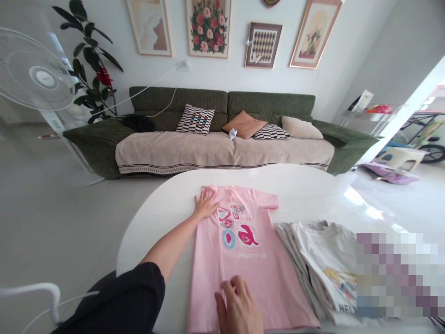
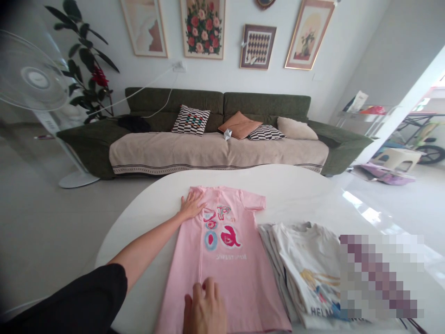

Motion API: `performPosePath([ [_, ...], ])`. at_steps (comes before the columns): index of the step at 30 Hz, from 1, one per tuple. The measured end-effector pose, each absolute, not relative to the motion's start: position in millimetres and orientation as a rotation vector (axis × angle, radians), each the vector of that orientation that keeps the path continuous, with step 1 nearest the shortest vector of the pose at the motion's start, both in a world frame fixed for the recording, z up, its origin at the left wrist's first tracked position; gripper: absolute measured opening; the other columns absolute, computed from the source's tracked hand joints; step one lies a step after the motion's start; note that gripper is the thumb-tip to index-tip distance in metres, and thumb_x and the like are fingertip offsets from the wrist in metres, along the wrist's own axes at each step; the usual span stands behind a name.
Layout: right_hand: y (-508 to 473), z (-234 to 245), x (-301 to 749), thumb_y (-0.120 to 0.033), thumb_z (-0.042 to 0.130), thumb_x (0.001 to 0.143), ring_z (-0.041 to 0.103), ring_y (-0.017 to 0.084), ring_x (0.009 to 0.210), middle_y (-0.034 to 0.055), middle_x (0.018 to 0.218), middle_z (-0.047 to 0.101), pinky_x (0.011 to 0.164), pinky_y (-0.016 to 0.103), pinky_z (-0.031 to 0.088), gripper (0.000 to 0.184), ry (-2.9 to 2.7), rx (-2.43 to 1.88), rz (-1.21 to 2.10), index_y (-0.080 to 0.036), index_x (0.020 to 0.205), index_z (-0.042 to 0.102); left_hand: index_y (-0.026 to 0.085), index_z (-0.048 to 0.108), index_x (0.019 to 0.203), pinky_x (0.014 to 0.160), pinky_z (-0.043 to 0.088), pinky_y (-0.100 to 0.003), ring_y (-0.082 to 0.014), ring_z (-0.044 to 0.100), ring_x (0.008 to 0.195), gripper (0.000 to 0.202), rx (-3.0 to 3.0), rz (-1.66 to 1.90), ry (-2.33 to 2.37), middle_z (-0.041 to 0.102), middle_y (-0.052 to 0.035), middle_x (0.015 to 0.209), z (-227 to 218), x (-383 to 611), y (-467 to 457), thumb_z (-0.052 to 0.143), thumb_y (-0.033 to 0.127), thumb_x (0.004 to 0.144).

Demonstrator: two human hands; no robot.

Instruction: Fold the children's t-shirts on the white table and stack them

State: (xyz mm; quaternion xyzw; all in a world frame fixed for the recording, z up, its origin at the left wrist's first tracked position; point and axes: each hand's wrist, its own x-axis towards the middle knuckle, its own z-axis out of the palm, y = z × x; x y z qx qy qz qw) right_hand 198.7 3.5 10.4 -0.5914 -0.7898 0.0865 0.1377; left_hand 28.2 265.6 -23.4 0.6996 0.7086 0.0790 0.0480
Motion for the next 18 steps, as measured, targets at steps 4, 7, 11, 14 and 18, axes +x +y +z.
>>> performPosePath([
  [4, 25, 10, 175, -0.034, 0.047, 0.081, 0.035, 0.030, 0.124, 0.0084, 0.136, 0.038, 0.094, 0.048, 0.036, 0.049, -2.259, -1.512, 0.226, -0.026, 0.129, 0.044, 0.026, 0.011, 0.140, 0.101, 0.009, -0.056, -0.0294, 0.004, 0.134, 0.071, 2.156, 0.230, 2.167, 0.010, -0.0073, 0.147, -22, 28, 262, 0.020, 0.064, 0.081],
  [7, 19, -17, 158, -0.040, 0.045, 0.080, 0.026, 0.032, 0.128, 0.0060, 0.141, 0.028, 0.096, 0.055, 0.028, 0.057, -2.304, -1.489, 0.299, -0.028, 0.135, 0.033, 0.024, 0.009, 0.140, 0.101, 0.011, -0.054, -0.0288, 0.005, 0.134, 0.073, 2.166, 0.209, 2.161, 0.009, -0.0075, 0.147, -22, 27, 259, 0.017, 0.065, 0.081],
  [11, 0, -37, 149, -0.044, 0.043, 0.081, 0.022, 0.030, 0.130, 0.0057, 0.142, 0.024, 0.100, 0.056, 0.021, 0.058, -2.209, -1.609, 0.285, -0.027, 0.135, 0.031, 0.023, 0.008, 0.140, 0.102, 0.010, -0.055, -0.0287, 0.001, 0.134, 0.075, 2.136, 0.171, 2.161, 0.005, -0.0070, 0.148, -20, 27, 262, 0.016, 0.066, 0.080],
  [14, -5, -31, 146, -0.046, 0.041, 0.082, 0.021, 0.031, 0.130, 0.0073, 0.142, 0.022, 0.099, 0.058, 0.022, 0.059, -2.238, -1.576, 0.299, -0.027, 0.136, 0.027, 0.023, 0.009, 0.140, 0.102, 0.006, -0.056, -0.0284, 0.002, 0.134, 0.075, 2.091, 0.121, 2.148, 0.007, -0.0071, 0.147, -12, 27, 268, 0.018, 0.065, 0.080],
  [18, -4, -17, 134, -0.052, 0.037, 0.083, 0.020, 0.032, 0.130, 0.0102, 0.143, 0.019, 0.097, 0.061, 0.022, 0.061, -2.240, -1.559, 0.354, -0.026, 0.137, 0.025, 0.023, 0.016, 0.140, 0.102, 0.007, -0.057, -0.0277, 0.011, 0.133, 0.065, 2.079, 0.151, 2.139, 0.017, -0.0085, 0.146, 0, 31, 258, 0.016, 0.057, 0.084],
])
